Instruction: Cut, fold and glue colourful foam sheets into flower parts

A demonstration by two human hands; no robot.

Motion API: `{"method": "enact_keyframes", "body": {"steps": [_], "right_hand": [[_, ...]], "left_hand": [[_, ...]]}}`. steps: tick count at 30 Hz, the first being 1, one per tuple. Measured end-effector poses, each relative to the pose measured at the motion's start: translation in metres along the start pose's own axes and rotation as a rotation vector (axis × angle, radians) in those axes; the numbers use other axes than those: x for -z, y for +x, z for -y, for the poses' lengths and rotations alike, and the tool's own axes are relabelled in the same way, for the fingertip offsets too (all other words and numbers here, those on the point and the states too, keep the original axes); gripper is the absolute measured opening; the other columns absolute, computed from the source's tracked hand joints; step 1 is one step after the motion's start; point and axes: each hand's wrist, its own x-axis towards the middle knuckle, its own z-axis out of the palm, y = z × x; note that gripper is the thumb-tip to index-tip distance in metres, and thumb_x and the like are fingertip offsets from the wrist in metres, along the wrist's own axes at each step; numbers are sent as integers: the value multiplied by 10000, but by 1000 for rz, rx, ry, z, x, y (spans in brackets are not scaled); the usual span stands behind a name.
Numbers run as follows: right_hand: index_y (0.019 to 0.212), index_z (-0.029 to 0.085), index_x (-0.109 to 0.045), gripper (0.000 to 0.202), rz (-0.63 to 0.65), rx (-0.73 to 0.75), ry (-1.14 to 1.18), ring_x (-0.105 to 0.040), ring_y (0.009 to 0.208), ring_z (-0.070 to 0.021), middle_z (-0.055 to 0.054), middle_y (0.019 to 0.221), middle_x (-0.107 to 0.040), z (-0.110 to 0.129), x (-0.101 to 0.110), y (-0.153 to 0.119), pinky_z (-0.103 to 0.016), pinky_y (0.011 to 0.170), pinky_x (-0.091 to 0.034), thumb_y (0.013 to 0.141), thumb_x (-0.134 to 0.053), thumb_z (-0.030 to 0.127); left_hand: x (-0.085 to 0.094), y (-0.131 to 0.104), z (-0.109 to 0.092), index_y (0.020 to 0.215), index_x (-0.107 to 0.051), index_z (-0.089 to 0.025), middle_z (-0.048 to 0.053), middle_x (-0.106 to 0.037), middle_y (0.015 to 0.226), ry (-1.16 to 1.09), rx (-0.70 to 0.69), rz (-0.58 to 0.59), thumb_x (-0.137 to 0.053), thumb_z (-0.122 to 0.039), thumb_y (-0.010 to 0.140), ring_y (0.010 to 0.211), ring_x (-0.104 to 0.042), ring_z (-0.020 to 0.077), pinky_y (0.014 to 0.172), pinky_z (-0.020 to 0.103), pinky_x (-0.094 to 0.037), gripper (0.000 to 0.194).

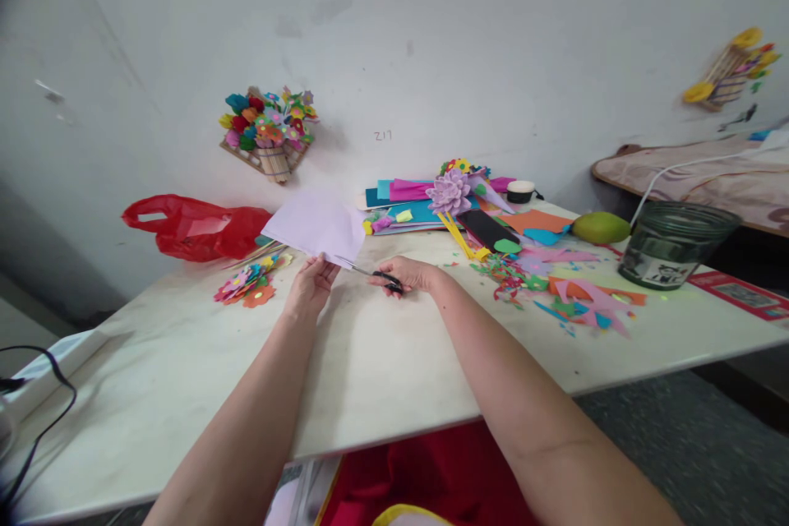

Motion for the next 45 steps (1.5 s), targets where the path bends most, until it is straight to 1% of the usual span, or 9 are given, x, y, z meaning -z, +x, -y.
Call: {"method": "enact_keyframes", "body": {"steps": [8,21,25,29,37,45], "right_hand": [[687,148,-492,284,-15,-10,0,-449,354,-35,34,522,-548,2,-2,0,-144,287,-214,726,-566,419],[696,147,-493,305,-17,-19,-10,-446,353,-32,35,517,-542,3,-3,0,-135,288,-216,724,-572,441],[683,151,-482,275,-22,-31,-12,-437,342,-33,41,498,-528,7,-5,-1,-136,284,-209,732,-566,408],[698,152,-497,254,-32,-45,-3,-423,338,-30,47,489,-522,8,-6,-2,-135,297,-232,734,-563,395],[683,152,-506,273,-33,-42,31,-409,340,-31,47,487,-518,3,-4,0,-145,324,-258,700,-584,414],[637,147,-492,272,-31,-6,38,-377,327,-26,64,451,-479,5,-4,0,-151,334,-265,687,-591,395]], "left_hand": [[-2,-1,0,627,-532,-145,11,-634,640,30,26,1,-584,-78,705,644,-629,122,717,294,-506,115],[-2,0,0,634,-533,-146,3,-634,626,46,31,4,-587,-73,707,608,-626,112,673,267,-515,117],[-2,-1,0,637,-530,-145,3,-630,621,45,30,0,-564,-58,720,591,-626,117,655,276,-517,124],[-3,-2,0,637,-519,-149,-2,-627,620,56,30,-5,-564,-55,720,581,-626,114,656,273,-517,133],[-2,0,1,652,-515,-149,-7,-626,621,60,32,6,-563,-69,721,586,-623,106,642,256,-517,115],[-2,-1,1,638,-495,-152,-10,-629,656,61,27,-8,-599,-74,692,631,-627,104,692,262,-502,140]]}}
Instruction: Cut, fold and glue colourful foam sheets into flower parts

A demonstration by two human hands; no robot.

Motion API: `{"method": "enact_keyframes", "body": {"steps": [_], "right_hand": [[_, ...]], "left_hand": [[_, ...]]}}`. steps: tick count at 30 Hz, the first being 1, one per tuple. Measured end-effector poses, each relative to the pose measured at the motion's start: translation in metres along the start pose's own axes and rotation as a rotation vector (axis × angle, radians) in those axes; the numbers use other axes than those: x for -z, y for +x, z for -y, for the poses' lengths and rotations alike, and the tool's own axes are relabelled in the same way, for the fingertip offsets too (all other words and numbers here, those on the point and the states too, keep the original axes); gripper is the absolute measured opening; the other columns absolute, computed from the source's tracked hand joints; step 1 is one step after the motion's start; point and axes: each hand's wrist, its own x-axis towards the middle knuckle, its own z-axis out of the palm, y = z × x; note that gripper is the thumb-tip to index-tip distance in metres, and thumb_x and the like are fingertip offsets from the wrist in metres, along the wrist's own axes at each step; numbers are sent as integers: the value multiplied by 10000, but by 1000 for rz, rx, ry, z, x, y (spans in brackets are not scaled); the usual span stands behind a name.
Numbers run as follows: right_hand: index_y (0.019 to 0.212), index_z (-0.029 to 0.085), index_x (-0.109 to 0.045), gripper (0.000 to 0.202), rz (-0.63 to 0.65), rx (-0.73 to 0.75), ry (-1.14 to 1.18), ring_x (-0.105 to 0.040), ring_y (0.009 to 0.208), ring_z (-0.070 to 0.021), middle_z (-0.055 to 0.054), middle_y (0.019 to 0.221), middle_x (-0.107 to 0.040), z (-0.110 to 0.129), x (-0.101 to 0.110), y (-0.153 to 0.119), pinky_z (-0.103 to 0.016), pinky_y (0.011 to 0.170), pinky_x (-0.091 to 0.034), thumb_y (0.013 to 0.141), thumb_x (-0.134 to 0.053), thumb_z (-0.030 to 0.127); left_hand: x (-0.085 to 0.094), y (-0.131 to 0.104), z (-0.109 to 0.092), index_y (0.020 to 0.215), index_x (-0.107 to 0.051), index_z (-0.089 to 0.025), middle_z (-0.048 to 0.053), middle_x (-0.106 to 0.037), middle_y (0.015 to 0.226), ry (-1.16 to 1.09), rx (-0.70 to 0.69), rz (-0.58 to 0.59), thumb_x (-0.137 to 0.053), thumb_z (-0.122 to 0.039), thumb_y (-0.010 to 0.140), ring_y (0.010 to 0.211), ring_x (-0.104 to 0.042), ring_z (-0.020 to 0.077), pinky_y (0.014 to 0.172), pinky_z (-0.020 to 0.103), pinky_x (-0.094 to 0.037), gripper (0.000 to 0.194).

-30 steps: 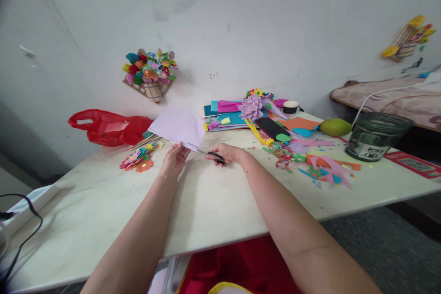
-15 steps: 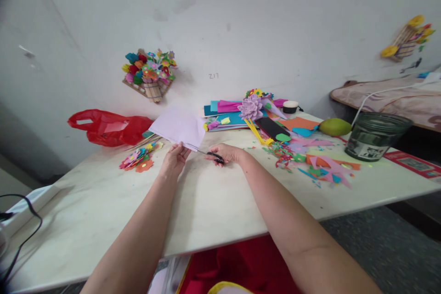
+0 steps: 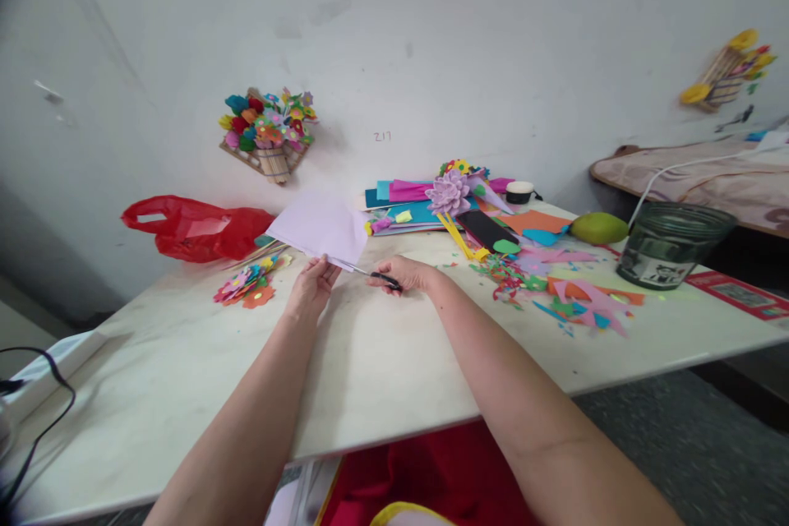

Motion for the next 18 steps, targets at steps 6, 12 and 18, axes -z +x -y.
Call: {"method": "enact_keyframes", "body": {"steps": [6,12,18], "right_hand": [[644,145,-501,269,-7,-2,-5,-373,325,-25,63,454,-479,-2,1,1,-154,330,-243,693,-586,395],[683,140,-529,272,-13,11,-18,-374,332,-23,65,464,-478,-2,1,-1,-152,333,-237,694,-590,405],[693,137,-537,264,-4,23,-7,-363,335,-24,65,467,-474,-1,1,-1,-155,336,-255,691,-597,395]], "left_hand": [[1,1,1,635,-503,-154,-39,-589,618,46,-39,-23,-651,-105,656,577,-586,60,588,176,-455,157],[0,0,0,639,-519,-154,-63,-538,557,94,-81,-71,-700,-123,600,504,-518,28,456,136,-334,187],[1,1,1,649,-517,-164,-56,-578,615,34,-66,-71,-667,-83,620,547,-549,44,603,180,-423,173]]}}
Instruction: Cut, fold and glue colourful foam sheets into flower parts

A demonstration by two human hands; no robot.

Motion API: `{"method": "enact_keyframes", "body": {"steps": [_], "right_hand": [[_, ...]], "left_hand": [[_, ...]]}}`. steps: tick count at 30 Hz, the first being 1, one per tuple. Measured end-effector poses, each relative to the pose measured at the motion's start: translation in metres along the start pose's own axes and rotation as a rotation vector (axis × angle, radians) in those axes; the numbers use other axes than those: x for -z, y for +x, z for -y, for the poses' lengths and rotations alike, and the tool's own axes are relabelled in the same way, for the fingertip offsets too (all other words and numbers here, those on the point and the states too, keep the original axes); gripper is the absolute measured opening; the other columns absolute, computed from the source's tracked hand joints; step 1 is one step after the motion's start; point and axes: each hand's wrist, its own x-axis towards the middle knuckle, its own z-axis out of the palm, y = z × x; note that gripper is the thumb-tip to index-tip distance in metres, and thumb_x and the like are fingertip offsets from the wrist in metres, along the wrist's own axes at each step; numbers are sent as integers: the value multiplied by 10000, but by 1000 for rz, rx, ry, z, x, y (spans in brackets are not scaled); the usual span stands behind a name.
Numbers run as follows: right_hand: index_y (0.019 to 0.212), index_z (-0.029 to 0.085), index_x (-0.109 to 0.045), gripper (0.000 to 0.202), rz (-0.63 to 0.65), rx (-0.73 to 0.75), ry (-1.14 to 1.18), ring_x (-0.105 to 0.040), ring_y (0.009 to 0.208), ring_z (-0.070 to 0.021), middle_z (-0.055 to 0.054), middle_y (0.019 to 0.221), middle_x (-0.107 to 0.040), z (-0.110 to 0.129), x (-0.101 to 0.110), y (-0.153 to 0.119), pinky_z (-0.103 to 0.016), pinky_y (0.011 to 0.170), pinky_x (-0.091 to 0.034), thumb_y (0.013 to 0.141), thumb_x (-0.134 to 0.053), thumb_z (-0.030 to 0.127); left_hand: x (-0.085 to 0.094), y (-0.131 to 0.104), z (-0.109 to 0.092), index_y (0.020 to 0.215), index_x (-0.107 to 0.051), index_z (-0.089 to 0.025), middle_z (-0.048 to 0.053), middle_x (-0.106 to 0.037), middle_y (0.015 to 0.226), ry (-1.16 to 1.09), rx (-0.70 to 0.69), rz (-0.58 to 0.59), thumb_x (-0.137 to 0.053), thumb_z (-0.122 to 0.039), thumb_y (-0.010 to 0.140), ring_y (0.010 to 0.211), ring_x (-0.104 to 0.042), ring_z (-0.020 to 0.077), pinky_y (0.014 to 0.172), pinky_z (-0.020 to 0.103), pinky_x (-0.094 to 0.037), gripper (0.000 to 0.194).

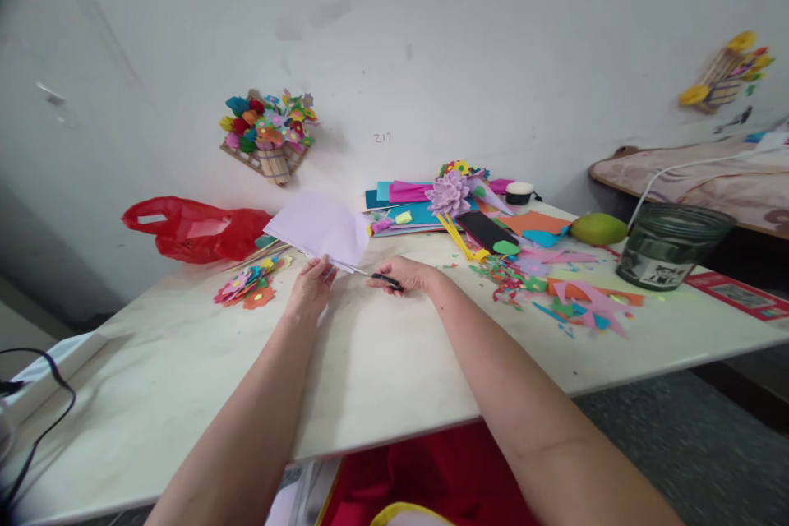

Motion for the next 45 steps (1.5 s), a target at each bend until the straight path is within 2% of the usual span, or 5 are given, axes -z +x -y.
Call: {"method": "enact_keyframes", "body": {"steps": [10,15,22,33,45], "right_hand": [[794,101,-606,283,-30,25,-38,-351,347,-21,65,471,-465,2,0,-3,-161,343,-261,683,-612,361],[826,106,-614,342,17,12,-40,-373,349,-26,56,488,-486,-7,7,0,-159,336,-253,667,-626,409],[867,113,-613,348,50,-27,-10,-385,341,-26,47,500,-507,-15,12,3,-154,319,-236,673,-631,401],[840,121,-608,323,23,-34,3,-387,332,-24,50,481,-503,-14,9,4,-137,304,-249,684,-624,403],[813,106,-616,356,-11,21,-41,-374,358,-26,46,494,-485,-6,6,-1,-145,324,-246,665,-631,430]], "left_hand": [[1,3,1,672,-509,-157,-22,-600,654,-70,39,-5,-600,-54,664,587,-585,87,614,232,-480,137],[3,6,-3,700,-524,-158,-19,-597,644,-99,19,-40,-564,-102,727,574,-586,90,589,229,-486,74],[2,4,-6,688,-525,-143,-11,-600,614,-105,10,-71,-538,-92,758,565,-582,77,626,220,-501,88],[-1,2,-3,703,-559,-139,7,-630,635,-78,38,-44,-530,-100,770,621,-612,100,717,273,-517,83],[0,2,-3,720,-567,-138,10,-634,644,-67,63,-54,-527,-113,777,623,-617,95,701,259,-519,74]]}}
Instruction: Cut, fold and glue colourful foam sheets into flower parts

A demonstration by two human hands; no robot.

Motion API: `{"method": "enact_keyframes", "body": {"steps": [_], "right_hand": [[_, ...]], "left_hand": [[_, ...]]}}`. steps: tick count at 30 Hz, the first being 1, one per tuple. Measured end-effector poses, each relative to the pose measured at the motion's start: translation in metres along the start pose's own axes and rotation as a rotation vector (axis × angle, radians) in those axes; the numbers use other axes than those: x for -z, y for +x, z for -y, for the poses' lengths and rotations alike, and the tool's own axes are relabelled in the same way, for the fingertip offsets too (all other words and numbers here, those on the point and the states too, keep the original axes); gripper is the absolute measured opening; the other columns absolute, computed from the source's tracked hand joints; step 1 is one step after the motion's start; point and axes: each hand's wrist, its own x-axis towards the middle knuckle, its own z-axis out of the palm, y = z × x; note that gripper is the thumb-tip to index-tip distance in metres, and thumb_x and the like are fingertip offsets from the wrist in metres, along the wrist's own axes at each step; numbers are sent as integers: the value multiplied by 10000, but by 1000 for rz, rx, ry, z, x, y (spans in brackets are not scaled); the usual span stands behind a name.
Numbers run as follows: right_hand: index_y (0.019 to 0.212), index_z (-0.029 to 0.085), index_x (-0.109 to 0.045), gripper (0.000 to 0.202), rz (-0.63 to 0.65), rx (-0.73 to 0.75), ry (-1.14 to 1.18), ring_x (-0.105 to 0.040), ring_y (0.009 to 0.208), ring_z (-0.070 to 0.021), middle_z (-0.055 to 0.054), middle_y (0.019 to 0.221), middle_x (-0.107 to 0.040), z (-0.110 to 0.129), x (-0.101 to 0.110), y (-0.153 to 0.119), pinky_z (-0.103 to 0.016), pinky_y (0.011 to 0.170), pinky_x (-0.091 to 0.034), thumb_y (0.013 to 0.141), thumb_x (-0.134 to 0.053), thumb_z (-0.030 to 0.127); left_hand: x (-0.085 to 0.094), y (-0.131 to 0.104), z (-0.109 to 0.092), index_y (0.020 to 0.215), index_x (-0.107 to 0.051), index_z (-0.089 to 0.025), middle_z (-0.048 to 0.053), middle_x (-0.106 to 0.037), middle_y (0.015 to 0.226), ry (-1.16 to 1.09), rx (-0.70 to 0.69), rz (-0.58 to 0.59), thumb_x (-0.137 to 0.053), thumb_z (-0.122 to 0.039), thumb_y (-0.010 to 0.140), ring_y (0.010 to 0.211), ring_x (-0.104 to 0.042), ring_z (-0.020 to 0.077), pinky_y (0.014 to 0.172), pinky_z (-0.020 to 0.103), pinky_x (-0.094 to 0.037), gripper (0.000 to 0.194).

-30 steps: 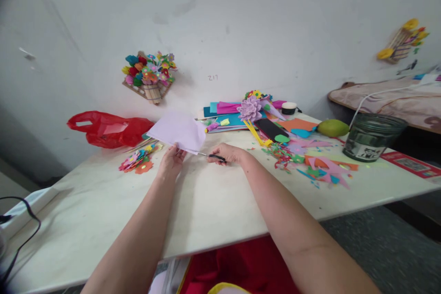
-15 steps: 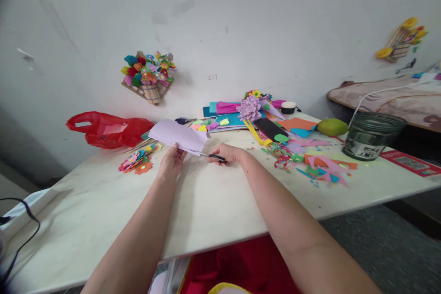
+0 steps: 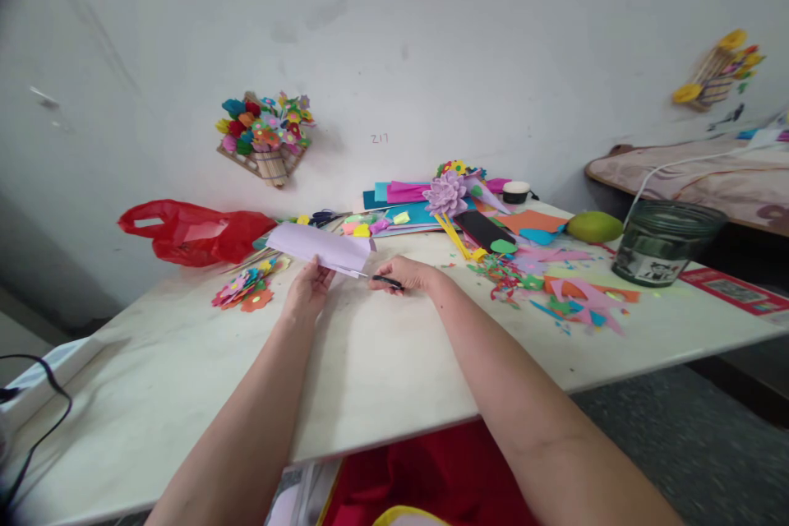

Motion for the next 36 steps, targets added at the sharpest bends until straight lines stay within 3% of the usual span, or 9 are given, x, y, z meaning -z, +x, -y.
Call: {"method": "enact_keyframes", "body": {"steps": [18,36], "right_hand": [[857,99,-634,357,47,35,7,-383,367,-31,46,494,-484,-4,5,0,-152,330,-251,651,-649,390],[892,101,-606,400,36,-21,14,-404,342,-24,43,499,-513,-3,3,0,-137,313,-259,666,-634,430]], "left_hand": [[2,3,-6,751,-567,-134,35,-626,689,-46,-25,-72,-497,-138,802,658,-619,120,715,303,-522,87],[-1,0,-1,724,-560,-130,21,-616,652,-5,-13,-6,-526,-116,775,640,-621,119,722,302,-515,63]]}}
